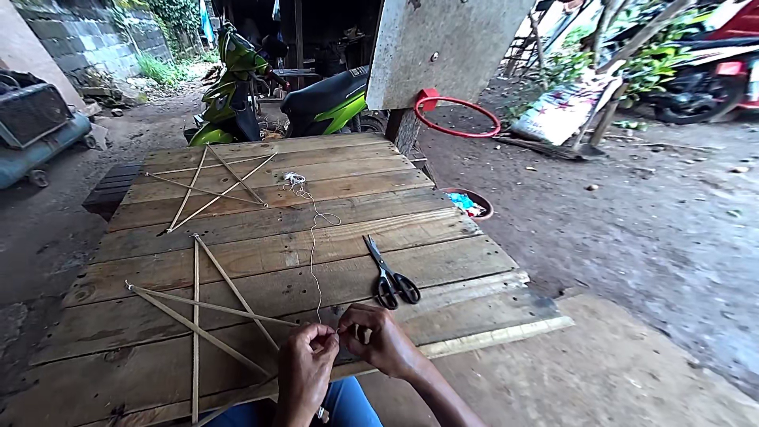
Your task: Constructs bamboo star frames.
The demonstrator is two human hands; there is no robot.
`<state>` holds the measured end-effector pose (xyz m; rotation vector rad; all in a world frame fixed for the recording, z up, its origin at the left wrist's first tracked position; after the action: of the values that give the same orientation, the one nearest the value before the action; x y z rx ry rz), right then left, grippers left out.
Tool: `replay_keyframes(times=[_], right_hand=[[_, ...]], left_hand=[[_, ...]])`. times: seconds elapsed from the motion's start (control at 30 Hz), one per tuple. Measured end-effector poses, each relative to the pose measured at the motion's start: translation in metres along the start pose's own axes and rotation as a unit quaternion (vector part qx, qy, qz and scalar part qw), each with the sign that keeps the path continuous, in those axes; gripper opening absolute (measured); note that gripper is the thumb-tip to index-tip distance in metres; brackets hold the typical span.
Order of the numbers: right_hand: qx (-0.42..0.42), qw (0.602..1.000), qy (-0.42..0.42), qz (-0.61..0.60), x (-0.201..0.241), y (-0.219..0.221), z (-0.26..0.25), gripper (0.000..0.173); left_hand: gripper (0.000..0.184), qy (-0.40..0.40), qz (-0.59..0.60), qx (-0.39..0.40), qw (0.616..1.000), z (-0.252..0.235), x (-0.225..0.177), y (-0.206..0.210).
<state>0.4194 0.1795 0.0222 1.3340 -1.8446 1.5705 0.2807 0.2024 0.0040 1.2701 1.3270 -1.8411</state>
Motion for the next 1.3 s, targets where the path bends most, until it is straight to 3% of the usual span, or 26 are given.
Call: replay_keyframes(times=[0.23, 0.5, 0.6, 0.7, 0.8, 0.93, 1.13, 1.23, 1.3], right_hand=[[-0.106, 0.982, -0.127, 0.087, 0.016, 0.001, 0.009, 0.007], [-0.127, 0.951, -0.23, 0.165, 0.036, 0.004, 0.019, 0.014], [-0.12, 0.953, -0.213, 0.177, 0.031, 0.004, 0.017, 0.011], [-0.114, 0.966, -0.18, 0.146, 0.021, 0.003, 0.012, 0.007], [-0.107, 0.977, -0.155, 0.099, 0.012, 0.003, 0.006, 0.007], [-0.095, 0.987, -0.126, 0.03, 0.001, 0.003, 0.0, 0.01], [-0.077, 0.993, -0.084, -0.02, -0.011, 0.006, -0.003, 0.01], [-0.076, 0.995, -0.057, -0.035, -0.019, 0.008, -0.003, 0.01], [-0.088, 0.995, -0.046, -0.023, -0.022, 0.009, -0.001, 0.009]], left_hand=[[0.01, -0.047, -0.015, 0.045, 0.998, -0.005, 0.001, -0.001], [0.007, -0.084, 0.0, 0.104, 0.991, -0.011, 0.003, 0.001], [0.006, -0.051, -0.004, 0.062, 0.997, -0.008, 0.0, -0.001], [0.007, 0.04, -0.036, -0.045, 0.998, 0.003, -0.012, -0.004], [0.008, 0.151, -0.1, -0.162, 0.97, 0.016, -0.02, -0.005], [0.012, 0.227, -0.154, -0.229, 0.934, 0.026, -0.024, -0.004], [0.013, 0.273, -0.197, -0.257, 0.906, 0.03, -0.029, -0.002], [0.012, 0.238, -0.216, -0.224, 0.92, 0.022, -0.029, 0.001], [0.011, 0.173, -0.198, -0.164, 0.951, 0.012, -0.023, 0.002]])
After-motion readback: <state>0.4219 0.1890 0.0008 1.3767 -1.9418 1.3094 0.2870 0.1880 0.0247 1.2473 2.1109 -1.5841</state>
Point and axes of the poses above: each hand's wrist, its own z-axis away from the middle knuckle, its own y-axis out of the palm, x = y × z, the point moved 10 cm from there along -z, towards the middle knuckle, and after that the axes turned 10 degrees about x, right-handed, at the moved point
